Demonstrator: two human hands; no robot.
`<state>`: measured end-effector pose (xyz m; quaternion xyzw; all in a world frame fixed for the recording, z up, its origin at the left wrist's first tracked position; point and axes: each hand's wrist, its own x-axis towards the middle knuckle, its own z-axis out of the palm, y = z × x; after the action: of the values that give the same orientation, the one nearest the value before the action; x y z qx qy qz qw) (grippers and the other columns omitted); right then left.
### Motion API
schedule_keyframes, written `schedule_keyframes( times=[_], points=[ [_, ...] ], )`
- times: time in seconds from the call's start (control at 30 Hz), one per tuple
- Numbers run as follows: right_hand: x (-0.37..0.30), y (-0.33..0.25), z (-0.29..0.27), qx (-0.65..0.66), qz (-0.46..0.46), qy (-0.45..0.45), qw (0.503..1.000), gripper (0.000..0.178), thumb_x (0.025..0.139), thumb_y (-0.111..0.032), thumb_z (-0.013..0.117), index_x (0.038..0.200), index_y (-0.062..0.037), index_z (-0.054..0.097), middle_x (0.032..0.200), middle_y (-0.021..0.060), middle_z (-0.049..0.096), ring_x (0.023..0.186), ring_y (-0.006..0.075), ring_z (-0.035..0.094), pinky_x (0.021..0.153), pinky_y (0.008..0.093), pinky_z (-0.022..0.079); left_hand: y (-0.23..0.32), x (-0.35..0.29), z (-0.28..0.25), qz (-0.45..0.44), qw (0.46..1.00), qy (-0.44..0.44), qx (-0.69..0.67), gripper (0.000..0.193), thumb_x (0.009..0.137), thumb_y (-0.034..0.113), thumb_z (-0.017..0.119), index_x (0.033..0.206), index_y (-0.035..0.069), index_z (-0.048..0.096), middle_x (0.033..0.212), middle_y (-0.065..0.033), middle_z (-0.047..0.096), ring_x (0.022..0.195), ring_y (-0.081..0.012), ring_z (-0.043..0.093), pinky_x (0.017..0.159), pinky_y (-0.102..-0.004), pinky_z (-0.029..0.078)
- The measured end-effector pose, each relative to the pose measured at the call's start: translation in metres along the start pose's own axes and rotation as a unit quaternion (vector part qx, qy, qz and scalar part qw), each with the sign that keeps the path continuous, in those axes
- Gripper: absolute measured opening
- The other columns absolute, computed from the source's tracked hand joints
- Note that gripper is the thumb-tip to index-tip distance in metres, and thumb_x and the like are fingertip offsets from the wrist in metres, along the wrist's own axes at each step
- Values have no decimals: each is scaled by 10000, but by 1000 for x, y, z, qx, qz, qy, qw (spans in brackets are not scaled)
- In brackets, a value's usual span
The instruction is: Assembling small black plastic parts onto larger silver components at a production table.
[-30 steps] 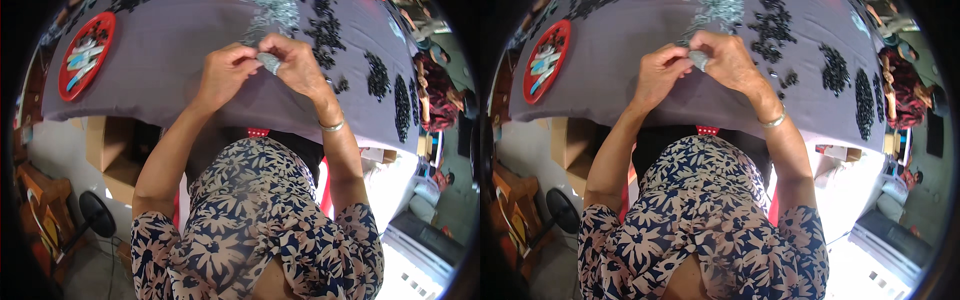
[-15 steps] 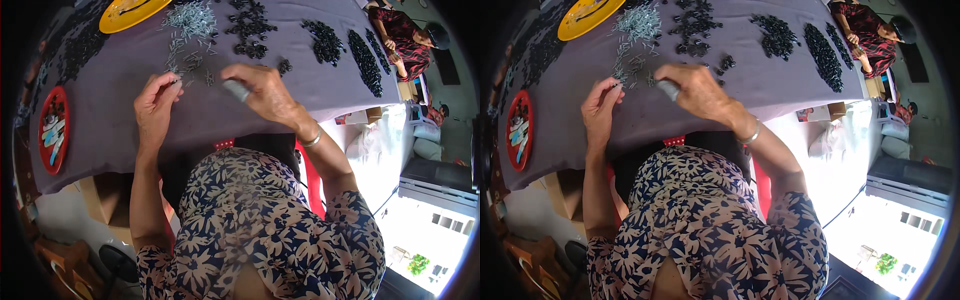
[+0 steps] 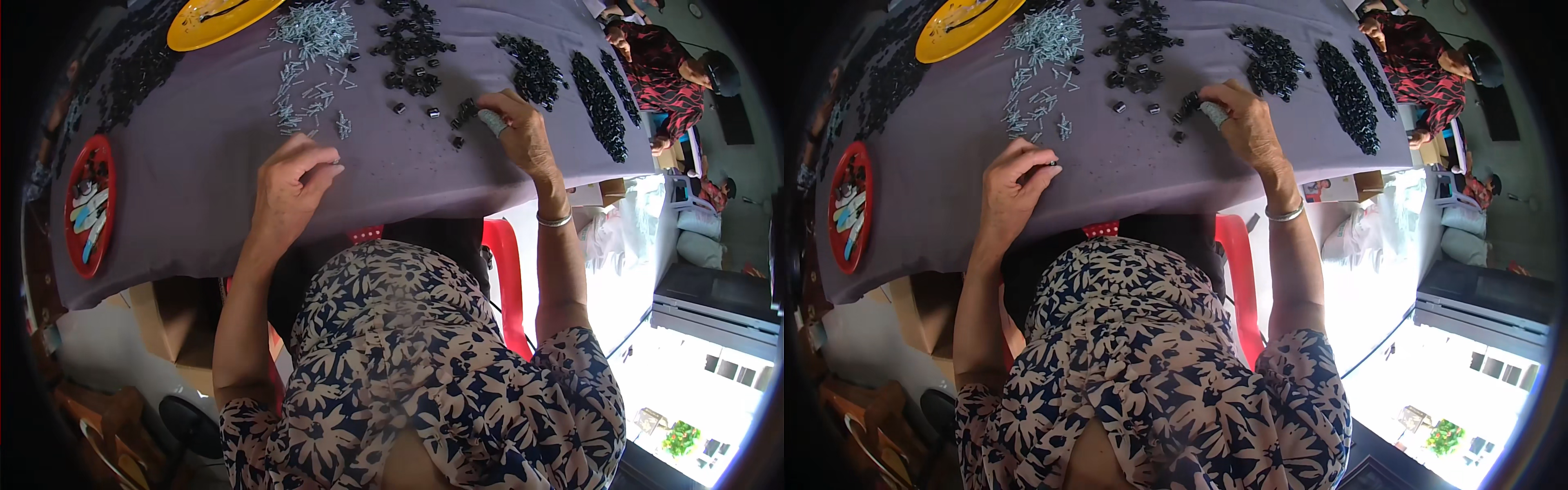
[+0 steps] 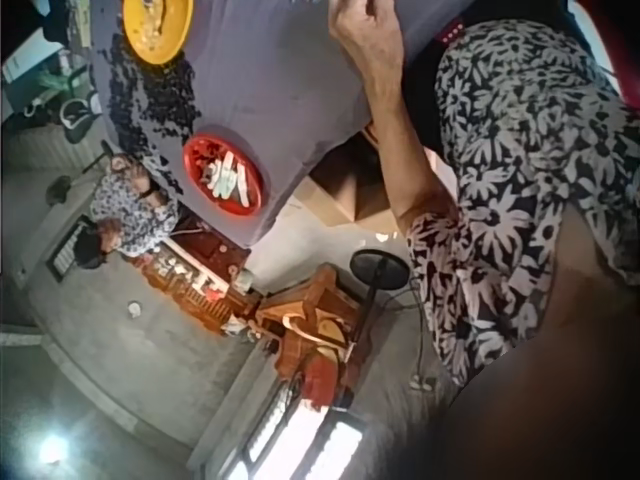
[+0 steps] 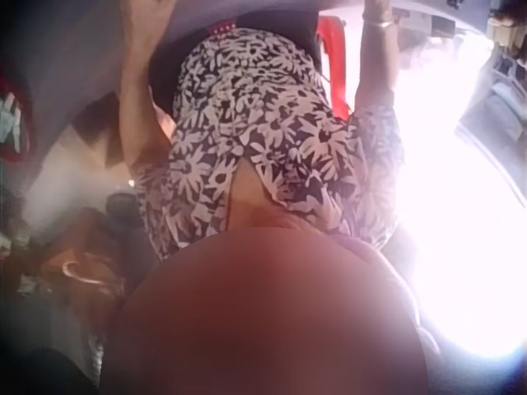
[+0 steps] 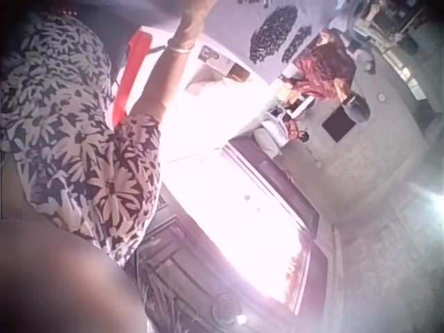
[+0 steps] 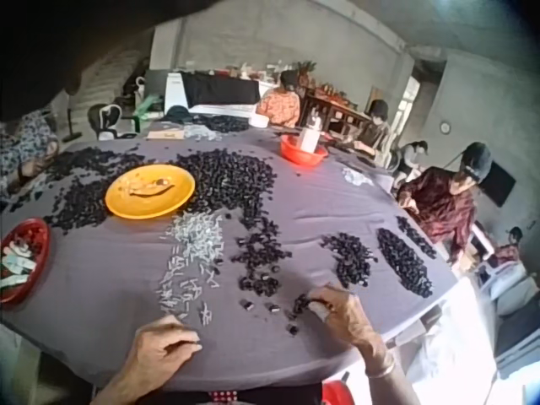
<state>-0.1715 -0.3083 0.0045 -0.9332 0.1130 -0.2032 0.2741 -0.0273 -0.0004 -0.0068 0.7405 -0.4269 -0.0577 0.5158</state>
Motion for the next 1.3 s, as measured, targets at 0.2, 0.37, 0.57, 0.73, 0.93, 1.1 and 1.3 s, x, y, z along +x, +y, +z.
schedule_keyframes(
  times=[0.2, 0.37, 0.57, 0.73, 0.93, 1.1, 1.3],
  points=[
    [7, 2, 1, -46, -51, -14, 998, 185, 787, 14, 706, 962, -36, 672, 814, 57, 625, 696, 172, 625, 621, 293, 489, -3, -1, 2, -2, 1000, 7, 28, 159, 751, -2, 709, 901, 6, 659, 781, -68, 568, 664, -215, 560, 612, -318, 441],
    [17, 8, -7, -52, -47, -62, 996, 175, 771, 7, 708, 937, -32, 673, 810, 69, 631, 698, 197, 642, 637, 308, 505, -2, 1, 1, -16, 1000, -7, 23, 143, 756, 8, 706, 886, 12, 647, 770, -63, 559, 668, -211, 559, 614, -320, 436],
    [40, 5, -9, -157, -112, -130, 973, 195, 734, 74, 609, 896, -19, 663, 811, 123, 649, 725, 268, 656, 672, 348, 520, -3, 0, 1, -24, 999, -14, 25, 138, 764, 20, 703, 889, 16, 644, 780, -59, 558, 679, -201, 564, 626, -321, 438],
    [28, 8, -11, -94, -39, -138, 985, 176, 723, 107, 587, 848, -4, 643, 773, 113, 639, 671, 216, 627, 652, 320, 511, -1, -1, 0, -38, 999, -21, 20, 144, 765, 22, 704, 897, 16, 648, 800, -59, 566, 685, -199, 570, 631, -321, 442],
    [7, -3, -9, -66, -54, -38, 996, 188, 724, 83, 627, 876, -27, 636, 729, 61, 605, 676, 141, 602, 652, 275, 492, -5, 0, 0, -35, 999, -16, 12, 141, 778, 33, 705, 909, 17, 654, 807, -59, 567, 688, -197, 573, 632, -313, 446],
    [11, -50, 8, 118, 26, -7, 993, 189, 827, 90, 625, 977, -21, 654, 851, 1, 624, 832, 85, 593, 748, 238, 490, -8, 1, -1, 1, 1000, 6, -15, 140, 781, -7, 725, 904, -19, 659, 794, -32, 566, 692, -119, 536, 620, -251, 431],
    [14, -93, 54, 258, -35, -144, 955, 187, 870, 45, 646, 1050, -3, 659, 952, 2, 652, 890, 66, 601, 808, 213, 490, -13, 1, 0, 6, 999, 30, 31, 141, 760, 35, 740, 878, 6, 670, 786, -44, 594, 691, -157, 563, 639, -290, 436]
  ],
)
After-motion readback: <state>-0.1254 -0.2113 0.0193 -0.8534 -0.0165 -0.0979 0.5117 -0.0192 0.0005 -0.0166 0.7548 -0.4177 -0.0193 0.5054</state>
